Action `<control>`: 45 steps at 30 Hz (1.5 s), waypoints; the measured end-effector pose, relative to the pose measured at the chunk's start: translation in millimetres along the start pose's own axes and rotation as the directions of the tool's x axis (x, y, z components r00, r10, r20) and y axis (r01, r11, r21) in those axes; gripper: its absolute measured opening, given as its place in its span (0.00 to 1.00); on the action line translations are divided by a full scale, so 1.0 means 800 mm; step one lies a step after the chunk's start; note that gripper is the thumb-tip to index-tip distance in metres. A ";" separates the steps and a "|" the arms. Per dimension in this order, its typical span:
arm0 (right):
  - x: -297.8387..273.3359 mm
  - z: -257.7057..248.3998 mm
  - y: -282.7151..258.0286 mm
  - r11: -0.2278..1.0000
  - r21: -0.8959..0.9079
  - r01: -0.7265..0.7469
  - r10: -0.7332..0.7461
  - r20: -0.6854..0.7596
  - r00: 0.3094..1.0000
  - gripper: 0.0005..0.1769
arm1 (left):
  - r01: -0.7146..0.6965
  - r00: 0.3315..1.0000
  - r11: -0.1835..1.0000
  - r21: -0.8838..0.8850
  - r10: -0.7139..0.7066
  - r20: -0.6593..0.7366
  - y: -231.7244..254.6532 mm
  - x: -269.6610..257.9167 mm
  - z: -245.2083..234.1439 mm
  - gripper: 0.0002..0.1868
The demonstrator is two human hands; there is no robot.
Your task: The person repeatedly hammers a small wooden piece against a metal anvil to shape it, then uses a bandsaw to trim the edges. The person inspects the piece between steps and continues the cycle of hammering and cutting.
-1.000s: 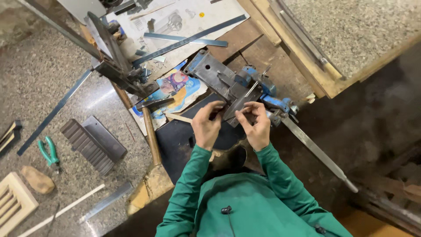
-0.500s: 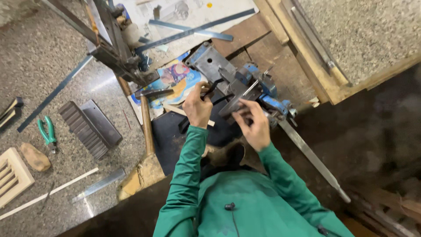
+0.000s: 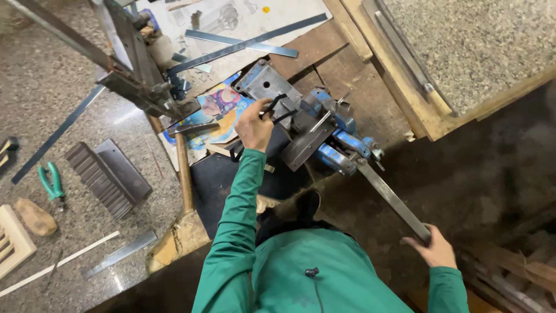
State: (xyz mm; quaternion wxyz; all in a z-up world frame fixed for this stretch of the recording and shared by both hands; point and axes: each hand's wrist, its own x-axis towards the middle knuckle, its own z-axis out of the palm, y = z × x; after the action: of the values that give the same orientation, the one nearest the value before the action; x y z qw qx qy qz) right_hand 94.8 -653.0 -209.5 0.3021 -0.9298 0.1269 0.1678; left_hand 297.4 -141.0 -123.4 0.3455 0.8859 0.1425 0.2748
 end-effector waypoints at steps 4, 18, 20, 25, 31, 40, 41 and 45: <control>-0.008 -0.021 0.079 0.960 -0.185 -0.209 0.228 0.090 0.969 0.33 | -0.017 1.000 1.000 0.025 0.017 0.019 -0.008 -0.001 0.017 0.18; -0.061 -0.112 0.112 0.717 -0.640 -0.276 0.180 -0.212 0.961 0.26 | -0.021 0.981 0.989 0.145 -0.008 0.191 -0.041 0.020 0.045 0.15; -0.054 -0.108 0.111 0.732 -0.626 -0.268 0.233 -0.140 0.962 0.27 | -0.035 0.969 0.989 0.142 -0.001 0.248 -0.051 0.026 0.044 0.15; -0.057 -0.097 0.112 0.831 -0.485 -0.274 0.245 -0.123 0.962 0.29 | -0.125 0.934 0.987 0.102 0.083 0.347 -0.070 0.039 0.045 0.16; -0.047 -0.075 0.103 0.871 -0.431 -0.235 0.200 -0.125 0.972 0.28 | -0.224 0.887 0.965 0.139 0.142 0.440 -0.079 0.061 0.042 0.16; -0.019 -0.039 0.082 0.926 -0.339 -0.166 0.146 -0.083 0.986 0.31 | -0.312 0.823 0.946 0.090 0.222 0.523 -0.088 0.072 0.041 0.16; -0.020 -0.038 0.083 0.935 -0.311 -0.171 0.153 -0.081 0.985 0.32 | -0.337 0.807 0.938 0.084 0.242 0.539 -0.090 0.074 0.039 0.16; -0.015 -0.051 0.088 0.921 -0.357 -0.157 0.132 -0.094 0.987 0.38 | -0.370 0.773 0.926 0.072 0.264 0.577 -0.086 0.079 0.048 0.15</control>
State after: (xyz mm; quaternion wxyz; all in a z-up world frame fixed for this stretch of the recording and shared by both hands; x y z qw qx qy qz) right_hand 69.4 -731.3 -210.6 0.1072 -0.9628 0.1721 0.1787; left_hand 366.6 -84.2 -169.6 0.2382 0.9658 -0.0921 0.0451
